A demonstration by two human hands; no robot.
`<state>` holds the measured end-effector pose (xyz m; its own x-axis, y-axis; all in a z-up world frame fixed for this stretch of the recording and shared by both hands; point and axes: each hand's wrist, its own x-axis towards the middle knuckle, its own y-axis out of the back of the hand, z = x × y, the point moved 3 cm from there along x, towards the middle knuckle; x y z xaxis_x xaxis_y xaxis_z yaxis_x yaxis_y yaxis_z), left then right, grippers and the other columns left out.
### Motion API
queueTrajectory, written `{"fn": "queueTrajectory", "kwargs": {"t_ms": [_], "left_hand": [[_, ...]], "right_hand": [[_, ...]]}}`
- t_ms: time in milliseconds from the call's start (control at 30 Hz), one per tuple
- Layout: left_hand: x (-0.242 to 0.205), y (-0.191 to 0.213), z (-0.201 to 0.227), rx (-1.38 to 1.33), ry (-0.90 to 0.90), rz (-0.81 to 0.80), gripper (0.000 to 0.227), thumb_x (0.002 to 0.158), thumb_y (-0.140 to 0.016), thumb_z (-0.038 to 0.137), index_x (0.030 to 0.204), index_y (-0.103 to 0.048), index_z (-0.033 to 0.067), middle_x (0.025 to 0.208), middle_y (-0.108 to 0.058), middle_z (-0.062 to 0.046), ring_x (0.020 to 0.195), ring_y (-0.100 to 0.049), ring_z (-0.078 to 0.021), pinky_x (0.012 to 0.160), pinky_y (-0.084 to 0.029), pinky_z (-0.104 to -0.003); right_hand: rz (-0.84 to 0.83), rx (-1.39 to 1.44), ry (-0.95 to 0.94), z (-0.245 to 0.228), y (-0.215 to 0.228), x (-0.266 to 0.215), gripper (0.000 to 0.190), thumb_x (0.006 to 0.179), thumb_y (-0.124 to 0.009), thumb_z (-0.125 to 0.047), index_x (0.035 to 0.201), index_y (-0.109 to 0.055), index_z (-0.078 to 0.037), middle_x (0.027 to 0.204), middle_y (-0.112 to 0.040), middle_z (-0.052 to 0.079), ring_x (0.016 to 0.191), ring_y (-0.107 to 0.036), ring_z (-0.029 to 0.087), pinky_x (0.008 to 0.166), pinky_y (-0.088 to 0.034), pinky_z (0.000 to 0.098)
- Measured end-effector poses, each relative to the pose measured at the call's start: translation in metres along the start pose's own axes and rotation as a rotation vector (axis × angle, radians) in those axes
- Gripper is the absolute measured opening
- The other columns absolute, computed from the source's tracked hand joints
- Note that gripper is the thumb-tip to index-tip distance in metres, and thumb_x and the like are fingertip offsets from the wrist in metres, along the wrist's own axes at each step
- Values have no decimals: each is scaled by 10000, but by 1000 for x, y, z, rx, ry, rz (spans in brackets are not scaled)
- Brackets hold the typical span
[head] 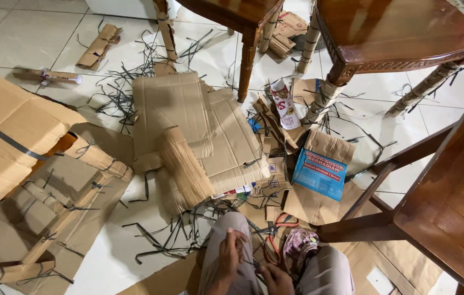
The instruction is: Wrapping wooden chairs with cardboard and plastic straps for protection
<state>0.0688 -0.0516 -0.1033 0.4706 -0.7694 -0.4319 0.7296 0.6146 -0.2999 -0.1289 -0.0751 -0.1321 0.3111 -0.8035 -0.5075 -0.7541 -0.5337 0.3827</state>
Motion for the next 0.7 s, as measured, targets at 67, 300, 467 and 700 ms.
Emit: {"fn": "queueTrajectory", "kwargs": {"t_ms": [67,300,467,700], "left_hand": [[11,13,-7,71,-17,34,694,1044,-273,533,784,-699,50,512,-324,36,417,-234,-128,421,-329,-358],[45,68,0,-22,0,269,533,1038,-443,491,903,-687,37,629,-453,-2,510,-405,-131,484,-399,-314],[93,113,-5,49,150,502,300,990,-605,308,1079,-703,38,880,-659,-85,814,-615,-212,740,-513,-370],[145,122,4,-598,371,635,492,1021,-598,249,1378,-509,-78,1396,-532,-224,1286,-572,-354,1078,-522,-514]], "right_hand": [[31,82,-136,2,8,3,374,920,-674,-327,933,-842,7,903,-898,111,852,-818,172,806,-619,314],[429,408,-138,133,11,72,353,970,-672,-125,779,-731,166,632,-621,188,602,-513,235,624,-428,355],[314,-3,-302,80,5,75,562,883,-662,-470,1104,-795,28,1038,-809,205,976,-735,303,887,-524,368],[60,-6,-363,24,-24,96,517,902,-654,-420,1189,-778,-8,992,-759,129,885,-672,241,810,-509,340]]}}
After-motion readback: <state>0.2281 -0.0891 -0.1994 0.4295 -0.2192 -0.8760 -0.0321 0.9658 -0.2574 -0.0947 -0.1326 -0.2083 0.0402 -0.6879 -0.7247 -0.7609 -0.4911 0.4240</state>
